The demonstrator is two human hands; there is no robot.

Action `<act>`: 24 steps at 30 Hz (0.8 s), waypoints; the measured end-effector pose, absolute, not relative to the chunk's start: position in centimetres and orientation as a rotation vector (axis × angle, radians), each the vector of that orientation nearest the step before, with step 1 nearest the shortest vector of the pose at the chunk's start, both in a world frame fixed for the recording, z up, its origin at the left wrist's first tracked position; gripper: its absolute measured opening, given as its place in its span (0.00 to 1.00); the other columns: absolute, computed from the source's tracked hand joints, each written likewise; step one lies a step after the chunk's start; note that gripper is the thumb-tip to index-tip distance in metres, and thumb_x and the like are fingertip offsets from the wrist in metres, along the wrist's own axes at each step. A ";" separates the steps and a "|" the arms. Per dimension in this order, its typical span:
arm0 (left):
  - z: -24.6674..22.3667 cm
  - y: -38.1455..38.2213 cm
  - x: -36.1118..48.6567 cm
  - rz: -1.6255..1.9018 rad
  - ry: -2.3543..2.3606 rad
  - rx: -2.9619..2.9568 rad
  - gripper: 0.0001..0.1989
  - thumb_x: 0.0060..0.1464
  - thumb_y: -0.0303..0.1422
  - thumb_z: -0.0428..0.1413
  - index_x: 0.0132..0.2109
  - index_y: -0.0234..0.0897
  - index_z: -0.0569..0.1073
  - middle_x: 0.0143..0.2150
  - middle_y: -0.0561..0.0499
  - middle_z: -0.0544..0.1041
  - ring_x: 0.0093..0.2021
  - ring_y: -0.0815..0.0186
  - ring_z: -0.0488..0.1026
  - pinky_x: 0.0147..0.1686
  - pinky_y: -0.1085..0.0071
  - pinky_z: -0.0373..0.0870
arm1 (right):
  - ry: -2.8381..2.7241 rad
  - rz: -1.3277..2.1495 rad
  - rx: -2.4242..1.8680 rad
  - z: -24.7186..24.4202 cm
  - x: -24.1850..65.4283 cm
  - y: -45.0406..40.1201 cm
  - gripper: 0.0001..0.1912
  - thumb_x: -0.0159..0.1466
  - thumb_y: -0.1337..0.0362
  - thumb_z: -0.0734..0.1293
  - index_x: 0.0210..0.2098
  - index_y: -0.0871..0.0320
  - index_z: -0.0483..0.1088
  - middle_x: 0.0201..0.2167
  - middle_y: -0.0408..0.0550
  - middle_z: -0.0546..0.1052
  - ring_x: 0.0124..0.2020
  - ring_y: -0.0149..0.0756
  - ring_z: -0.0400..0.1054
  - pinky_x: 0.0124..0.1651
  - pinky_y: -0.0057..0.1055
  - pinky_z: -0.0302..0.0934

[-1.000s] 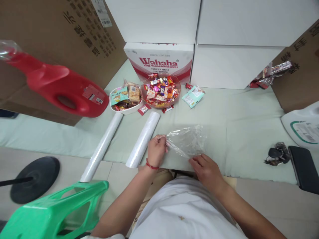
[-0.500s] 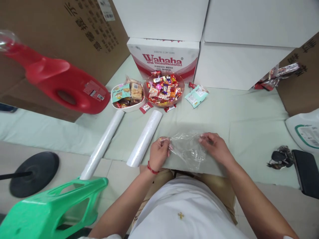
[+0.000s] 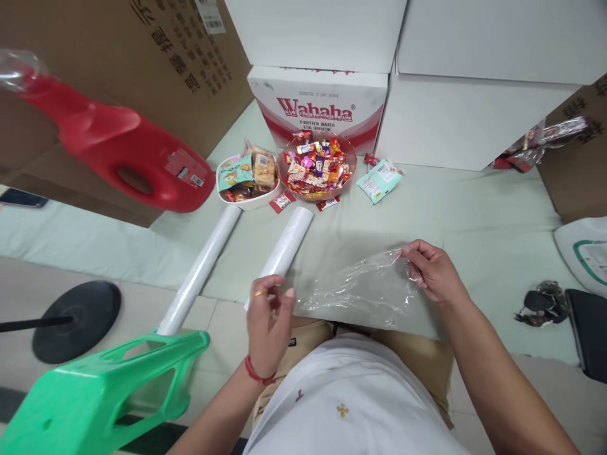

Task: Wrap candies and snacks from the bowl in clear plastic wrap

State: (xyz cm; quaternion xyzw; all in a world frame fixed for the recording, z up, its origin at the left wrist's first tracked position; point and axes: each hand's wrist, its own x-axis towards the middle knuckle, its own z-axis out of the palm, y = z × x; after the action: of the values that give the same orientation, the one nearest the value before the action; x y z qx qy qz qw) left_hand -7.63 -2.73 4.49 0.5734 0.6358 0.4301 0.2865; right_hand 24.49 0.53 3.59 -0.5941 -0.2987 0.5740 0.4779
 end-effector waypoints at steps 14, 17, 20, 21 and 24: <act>0.8 0.6 1.0 0.808 1.079 2.625 0.19 0.62 0.38 0.60 0.57 0.37 0.71 0.56 0.36 0.72 0.56 0.47 0.69 0.53 0.49 0.67 | -0.819 1.371 -1.544 4.8 23.5 0.0 0.23 0.55 0.42 0.76 0.30 0.55 0.71 0.24 0.43 0.76 0.15 0.24 0.51 0.15 0.26 0.41; -0.2 1.2 0.2 0.809 1.074 2.670 0.14 0.63 0.31 0.57 0.54 0.38 0.73 0.53 0.39 0.74 0.54 0.52 0.70 0.53 0.54 0.66 | -0.776 1.362 -1.561 4.7 24.0 0.0 0.24 0.52 0.42 0.77 0.29 0.55 0.70 0.30 0.46 0.79 0.15 0.23 0.51 0.15 0.26 0.41; -0.8 1.9 -0.7 0.789 1.083 2.653 0.06 0.65 0.28 0.55 0.46 0.39 0.76 0.46 0.43 0.77 0.50 0.56 0.70 0.50 0.58 0.65 | -0.749 1.378 -1.562 4.3 24.1 0.1 0.25 0.51 0.43 0.78 0.28 0.56 0.70 0.32 0.46 0.80 0.15 0.21 0.51 0.15 0.25 0.41; -1.0 2.1 -0.8 0.783 1.069 2.622 0.06 0.66 0.28 0.54 0.43 0.39 0.76 0.42 0.45 0.78 0.49 0.56 0.70 0.49 0.59 0.65 | -0.746 1.384 -1.561 4.1 24.1 0.1 0.25 0.51 0.43 0.78 0.28 0.56 0.70 0.32 0.46 0.80 0.15 0.21 0.51 0.15 0.25 0.41; -1.4 2.6 -0.9 0.839 1.071 2.407 0.10 0.69 0.30 0.51 0.40 0.39 0.76 0.36 0.46 0.78 0.45 0.59 0.71 0.47 0.62 0.66 | -0.759 1.385 -1.563 3.5 24.2 0.3 0.24 0.52 0.44 0.78 0.29 0.57 0.70 0.32 0.46 0.79 0.15 0.21 0.52 0.15 0.25 0.42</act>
State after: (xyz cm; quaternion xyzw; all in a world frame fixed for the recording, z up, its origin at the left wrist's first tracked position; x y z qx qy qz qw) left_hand -0.88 2.56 -1.35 0.8553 0.3804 0.2980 0.1872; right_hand 24.23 0.30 3.46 -0.6302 -0.3062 0.5587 0.4437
